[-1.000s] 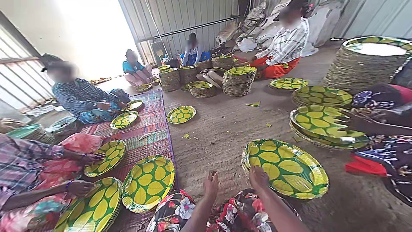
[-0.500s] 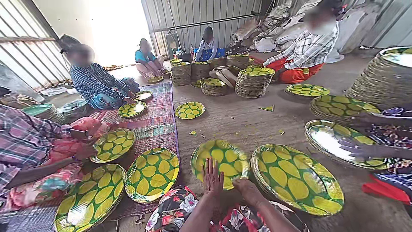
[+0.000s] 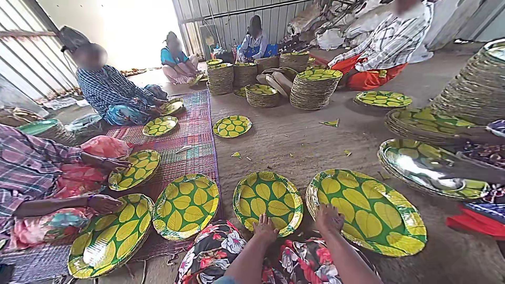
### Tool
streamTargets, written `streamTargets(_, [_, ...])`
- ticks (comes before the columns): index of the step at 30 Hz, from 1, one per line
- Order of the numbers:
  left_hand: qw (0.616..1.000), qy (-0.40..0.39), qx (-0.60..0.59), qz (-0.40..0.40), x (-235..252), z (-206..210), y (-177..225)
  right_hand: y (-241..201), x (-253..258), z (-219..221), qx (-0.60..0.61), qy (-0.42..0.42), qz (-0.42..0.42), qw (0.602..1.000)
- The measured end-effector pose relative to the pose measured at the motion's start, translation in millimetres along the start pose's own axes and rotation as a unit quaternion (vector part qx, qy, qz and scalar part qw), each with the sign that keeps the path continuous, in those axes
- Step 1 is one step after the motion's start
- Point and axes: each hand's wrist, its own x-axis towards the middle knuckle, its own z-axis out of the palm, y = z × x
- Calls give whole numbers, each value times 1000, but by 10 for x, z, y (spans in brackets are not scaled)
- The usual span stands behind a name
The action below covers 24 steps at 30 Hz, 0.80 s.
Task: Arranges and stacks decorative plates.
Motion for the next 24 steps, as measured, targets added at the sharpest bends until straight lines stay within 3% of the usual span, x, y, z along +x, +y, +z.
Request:
streamTargets(4, [1000, 1, -4, 5, -7, -46, -12, 90, -2, -32, 57, 54, -6, 997])
streamTargets(6, [999, 36, -26, 7, -25, -72, 12, 123, -24, -45, 69, 135, -40, 988])
streamTargets(7, [996, 82, -46, 8, -60, -83, 28, 132, -45, -32, 84, 190, -74, 975])
streamTargets(9, [963, 255, -85, 22, -113, -126, 49, 104, -74, 16, 152, 266, -172, 936])
streamTargets(11, [880, 456, -121, 58, -118, -198, 34, -2, -154, 65, 201, 209, -273, 917])
streamTargets(13, [809, 570, -122, 77, -42, -283, -7, -127, -213, 164, 142, 85, -386, 907])
streamTargets(14, [813, 566, -119, 72, -39, -289, -32, -184, -230, 225, 81, 4, -424, 902])
streamTargets(15, [850, 511, -113, 61, -74, -277, -51, -235, -229, 274, 21, -82, -441, 893])
streamTargets(17, [953, 295, -65, 24, -126, -259, -55, -278, -150, 354, -40, -171, -436, 883])
streamTargets(19, [997, 73, 11, -12, -81, -146, -46, -229, -131, 318, 4, -96, -384, 918])
streamTargets(20, [999, 19, 38, -23, -75, -80, -21, -206, -129, 229, 27, -36, -330, 943])
streamTargets(22, [998, 1, 58, -38, -91, -18, 29, -131, -81, 95, 26, 37, -186, 982])
streamTargets(24, [998, -1, 49, -46, -99, -66, 58, -27, 2, 47, 10, 15, -63, 998])
